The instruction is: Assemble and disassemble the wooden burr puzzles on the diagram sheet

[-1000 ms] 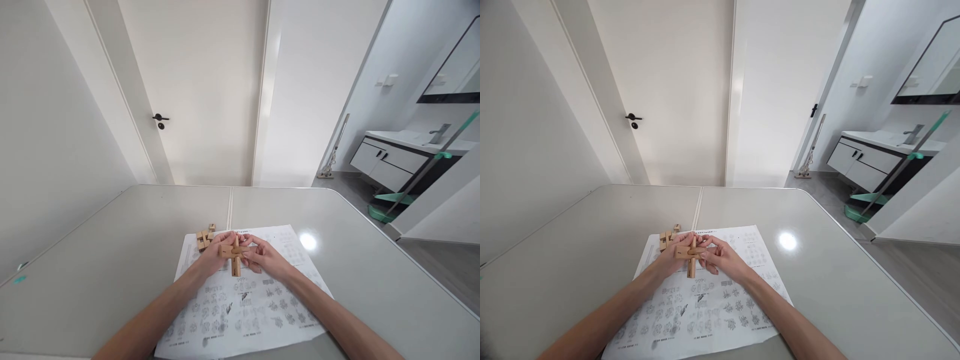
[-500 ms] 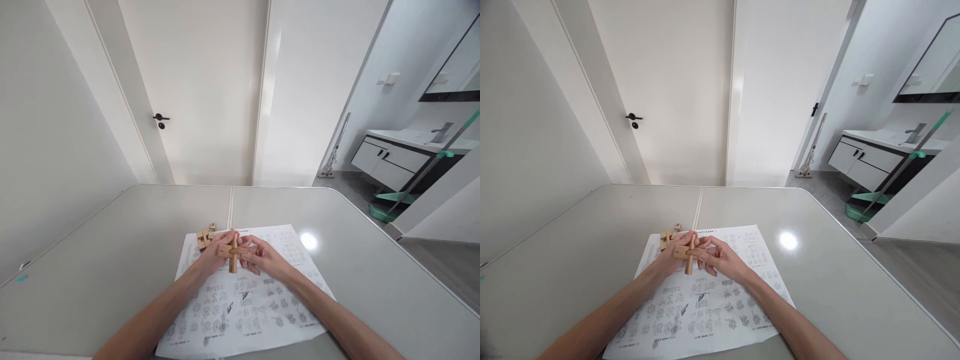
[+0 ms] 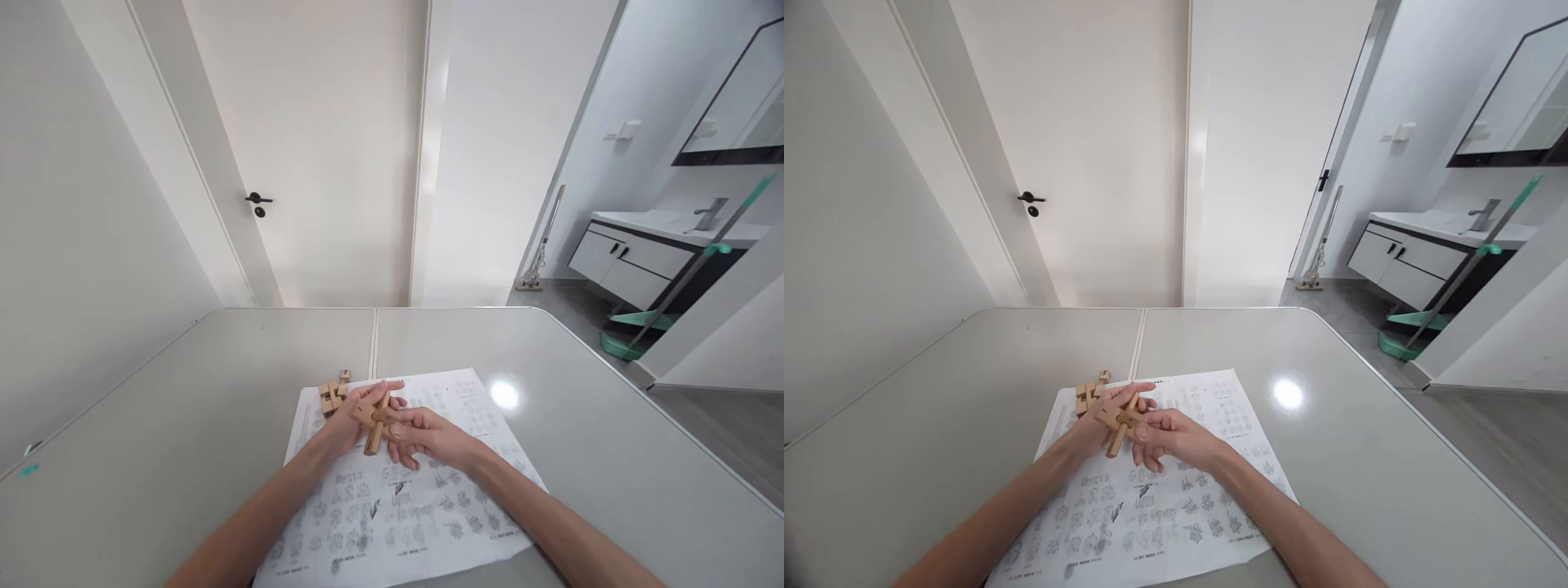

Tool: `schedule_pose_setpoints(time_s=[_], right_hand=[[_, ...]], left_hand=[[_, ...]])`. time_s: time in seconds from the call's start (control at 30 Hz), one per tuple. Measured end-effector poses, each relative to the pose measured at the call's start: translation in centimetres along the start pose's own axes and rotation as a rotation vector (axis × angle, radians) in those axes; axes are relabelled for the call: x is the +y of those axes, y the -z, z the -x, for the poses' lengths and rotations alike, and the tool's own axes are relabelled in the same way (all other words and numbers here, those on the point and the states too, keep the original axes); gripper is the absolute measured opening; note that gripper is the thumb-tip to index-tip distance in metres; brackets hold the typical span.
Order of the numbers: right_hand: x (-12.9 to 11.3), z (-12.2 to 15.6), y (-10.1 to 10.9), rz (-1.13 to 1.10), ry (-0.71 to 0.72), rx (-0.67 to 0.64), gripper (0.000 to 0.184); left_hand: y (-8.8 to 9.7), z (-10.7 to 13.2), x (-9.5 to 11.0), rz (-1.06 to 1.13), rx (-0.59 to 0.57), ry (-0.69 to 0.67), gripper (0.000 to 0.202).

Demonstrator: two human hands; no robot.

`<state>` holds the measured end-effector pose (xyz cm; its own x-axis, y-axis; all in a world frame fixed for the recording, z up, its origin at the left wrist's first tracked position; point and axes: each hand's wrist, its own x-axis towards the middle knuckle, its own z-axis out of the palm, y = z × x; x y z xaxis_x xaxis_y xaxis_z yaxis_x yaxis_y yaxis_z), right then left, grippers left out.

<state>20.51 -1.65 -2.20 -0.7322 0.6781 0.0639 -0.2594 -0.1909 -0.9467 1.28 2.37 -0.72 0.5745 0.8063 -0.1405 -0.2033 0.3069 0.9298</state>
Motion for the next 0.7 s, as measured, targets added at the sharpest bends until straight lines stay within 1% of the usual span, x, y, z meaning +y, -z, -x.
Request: schedule_pose_setpoints(time_s=[0.07,0.13,0.17,0.23,0.3,0.33,0.37,0.43,0.47,0.57,0.63,0.7], right_hand=[[0.0,0.0,0.3,-0.125,0.017,0.044,0.034],[-0.1,0.0,0.6,-0.246,0.049,0.138,0.035],[-0.2,-0.1,0.8,-0.293,0.070,0.198,0.036],[-0.4,-0.2,1.1,-0.353,0.113,0.330,0.035],[-0.7,-0.3,1.5,-0.372,0.150,0.464,0.035],[-0.8,-0.3,1.7,-0.374,0.168,0.529,0.035],[-0.8,-0.4,2.0,-0.377,0.186,0.590,0.034],[-0.6,-0.5,2.7,-0.388,0.238,0.697,0.033],[-0.5,-0.6,3.1,-0.398,0.259,0.741,0.031],[0.0,-0.6,4.3,-0.415,0.295,0.828,0.028],[0.2,-0.6,4.9,-0.426,0.318,0.848,0.026],[0.5,-0.5,5.5,-0.441,0.335,0.851,0.025]], left_hand=[[-0.3,0.1,0.7,-0.085,0.026,-0.036,0.052],[-0.4,0.2,1.6,-0.239,0.126,-0.138,0.057],[-0.2,0.2,2.0,-0.357,0.212,-0.214,0.056],[0.7,0.1,2.6,-0.683,0.375,-0.378,0.049],[2.2,0.0,3.0,-1.009,0.418,-0.490,0.039],[3.1,0.0,3.1,-1.145,0.411,-0.556,0.034],[4.0,0.0,3.2,-1.251,0.391,-0.595,0.031],[5.6,0.2,3.2,-1.393,0.366,-0.597,0.031],[6.3,0.5,3.2,-1.444,0.354,-0.589,0.035],[7.9,1.5,3.1,-1.555,0.259,-0.560,0.058],[8.6,2.2,3.0,-1.587,0.208,-0.530,0.072],[9.1,2.5,2.8,-1.600,0.182,-0.495,0.081]])
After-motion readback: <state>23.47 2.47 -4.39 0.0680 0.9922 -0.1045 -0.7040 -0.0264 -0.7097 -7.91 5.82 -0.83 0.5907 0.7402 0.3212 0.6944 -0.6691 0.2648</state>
